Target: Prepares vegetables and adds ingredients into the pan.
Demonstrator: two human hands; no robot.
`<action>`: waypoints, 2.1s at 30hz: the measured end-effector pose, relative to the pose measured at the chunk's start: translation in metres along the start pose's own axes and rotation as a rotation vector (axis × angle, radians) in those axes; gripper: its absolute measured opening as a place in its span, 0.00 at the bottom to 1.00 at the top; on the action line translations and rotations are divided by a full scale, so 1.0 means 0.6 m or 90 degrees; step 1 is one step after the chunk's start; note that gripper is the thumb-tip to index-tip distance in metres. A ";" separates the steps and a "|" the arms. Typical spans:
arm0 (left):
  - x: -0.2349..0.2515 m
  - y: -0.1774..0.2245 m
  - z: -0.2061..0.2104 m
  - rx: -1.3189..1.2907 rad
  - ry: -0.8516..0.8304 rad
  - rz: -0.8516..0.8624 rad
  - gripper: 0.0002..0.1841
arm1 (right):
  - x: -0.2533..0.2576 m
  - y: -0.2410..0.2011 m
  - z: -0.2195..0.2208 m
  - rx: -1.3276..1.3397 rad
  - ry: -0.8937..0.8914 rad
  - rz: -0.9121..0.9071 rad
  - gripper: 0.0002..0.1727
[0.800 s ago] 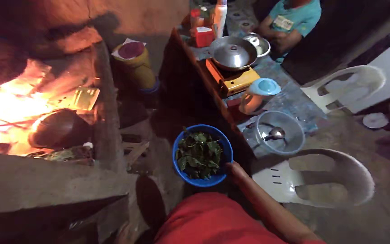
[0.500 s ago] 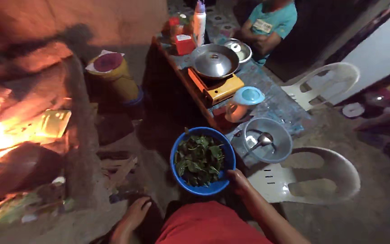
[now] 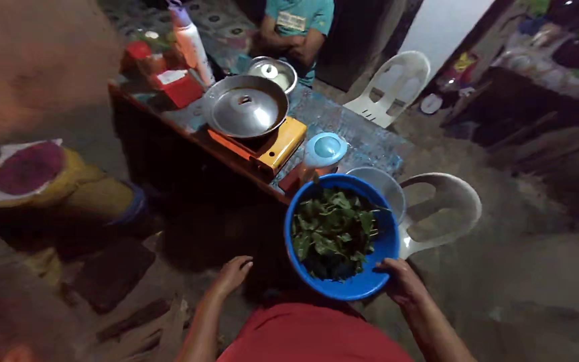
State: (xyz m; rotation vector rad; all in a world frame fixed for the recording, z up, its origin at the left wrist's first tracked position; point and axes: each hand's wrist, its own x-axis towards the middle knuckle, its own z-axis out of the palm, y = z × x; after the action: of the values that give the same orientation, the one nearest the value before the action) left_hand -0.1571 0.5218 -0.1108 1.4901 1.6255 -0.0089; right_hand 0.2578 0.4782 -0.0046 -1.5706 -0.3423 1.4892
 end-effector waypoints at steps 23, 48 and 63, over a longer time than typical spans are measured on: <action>0.378 0.409 -0.137 0.042 0.049 0.155 0.31 | 0.005 -0.051 -0.111 0.365 0.465 -0.164 0.14; 0.608 0.622 -0.151 -0.120 0.182 0.337 0.28 | -0.005 -0.010 -0.129 0.444 0.620 -0.163 0.14; 0.763 0.772 -0.117 -0.045 0.168 0.246 0.33 | -0.022 -0.001 -0.076 0.475 0.680 -0.196 0.15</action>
State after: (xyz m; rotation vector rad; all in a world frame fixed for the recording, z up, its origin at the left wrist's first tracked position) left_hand 0.2318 1.0485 -0.0931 1.7847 1.4921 0.4725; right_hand 0.2959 0.4498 -0.0027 -1.3652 0.5171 0.3107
